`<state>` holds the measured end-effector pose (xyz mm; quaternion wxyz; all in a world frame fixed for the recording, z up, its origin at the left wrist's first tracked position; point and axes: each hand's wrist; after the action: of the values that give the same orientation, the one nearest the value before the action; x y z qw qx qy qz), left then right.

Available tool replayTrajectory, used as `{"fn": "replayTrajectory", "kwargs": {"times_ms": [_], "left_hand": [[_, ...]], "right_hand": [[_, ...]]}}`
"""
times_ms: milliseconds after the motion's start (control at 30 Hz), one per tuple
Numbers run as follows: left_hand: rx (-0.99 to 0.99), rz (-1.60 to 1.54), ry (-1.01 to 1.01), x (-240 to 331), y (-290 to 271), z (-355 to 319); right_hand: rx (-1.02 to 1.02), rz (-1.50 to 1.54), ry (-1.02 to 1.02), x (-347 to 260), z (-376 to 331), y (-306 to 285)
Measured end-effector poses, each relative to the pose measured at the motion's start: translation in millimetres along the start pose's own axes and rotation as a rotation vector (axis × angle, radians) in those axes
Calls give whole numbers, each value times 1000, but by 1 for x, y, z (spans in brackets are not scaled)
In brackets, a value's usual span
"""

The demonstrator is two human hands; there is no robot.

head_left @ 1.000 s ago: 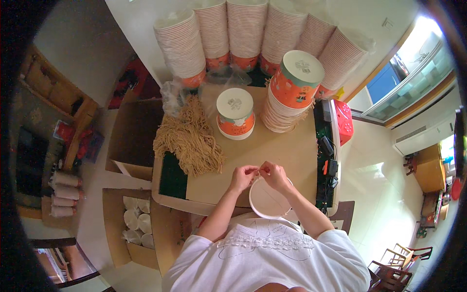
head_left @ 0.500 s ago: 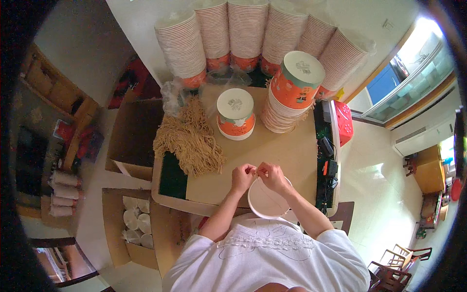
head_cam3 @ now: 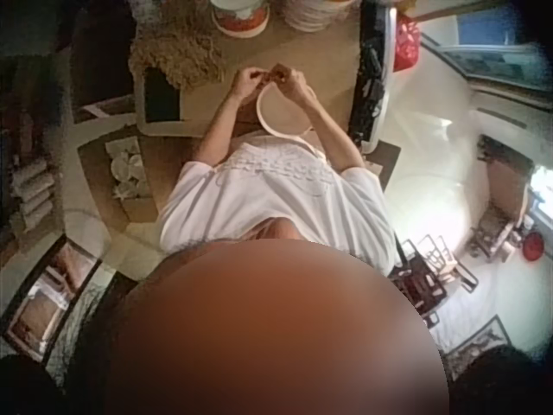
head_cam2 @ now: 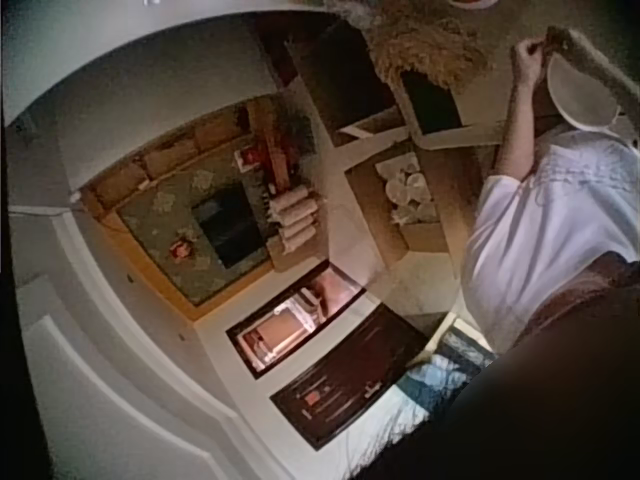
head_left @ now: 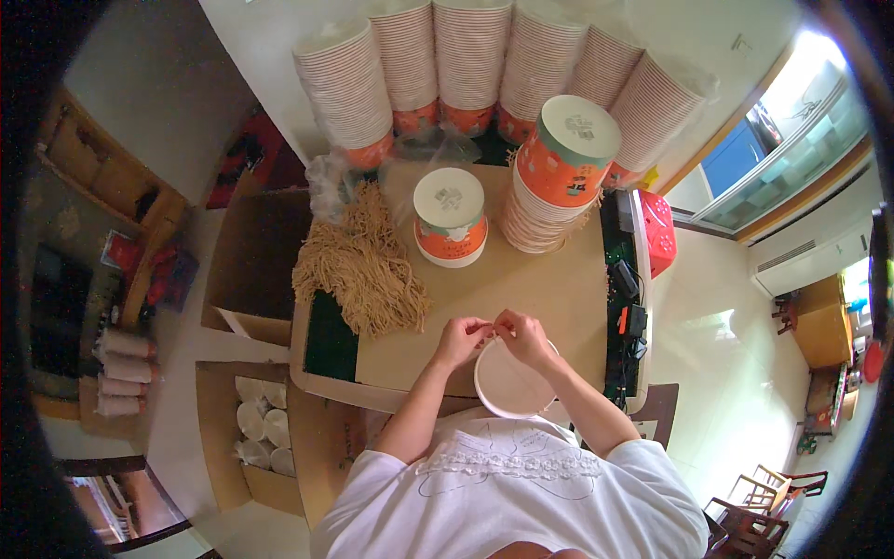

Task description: Thread string through paper bowls and stack them for packaging.

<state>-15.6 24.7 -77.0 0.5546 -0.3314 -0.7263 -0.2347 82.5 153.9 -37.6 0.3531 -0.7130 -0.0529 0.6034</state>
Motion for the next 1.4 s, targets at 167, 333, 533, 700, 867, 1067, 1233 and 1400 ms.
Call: {"fn": "replayTrajectory", "kwargs": {"times_ms": [167,333,533,700,867,1067,1233,1400], "left_hand": [[52,32,133,7,5,-4],[117,197,187,12,6,-6],[130,242,141,16,2,-11],[82,6,-11,4,0,-5],[56,-50,-72,3,4,0],[31,-170,-40,3,5,3],[47,-226,-94,6,6,1],[4,-326,-138,9,2,2]], "right_hand": [[28,-31,-20,0,-1,-1],[19,-51,-20,6,-1,1],[72,-53,-81,0,-2,1],[227,-128,-167,-19,-15,-1],[201,-201,-237,-29,-29,7],[255,-248,-264,-37,-32,1],[57,-62,35,-23,-51,14],[-254,102,283,-7,-50,17]]}}
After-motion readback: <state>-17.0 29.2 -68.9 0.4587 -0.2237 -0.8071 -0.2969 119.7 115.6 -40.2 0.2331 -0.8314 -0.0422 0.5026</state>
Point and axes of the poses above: each hand's wrist, its own z-axis towards the middle knuckle, its own y-axis out of the palm, x = y × z, and after that the axes turned 4 degrees about x, right-handed
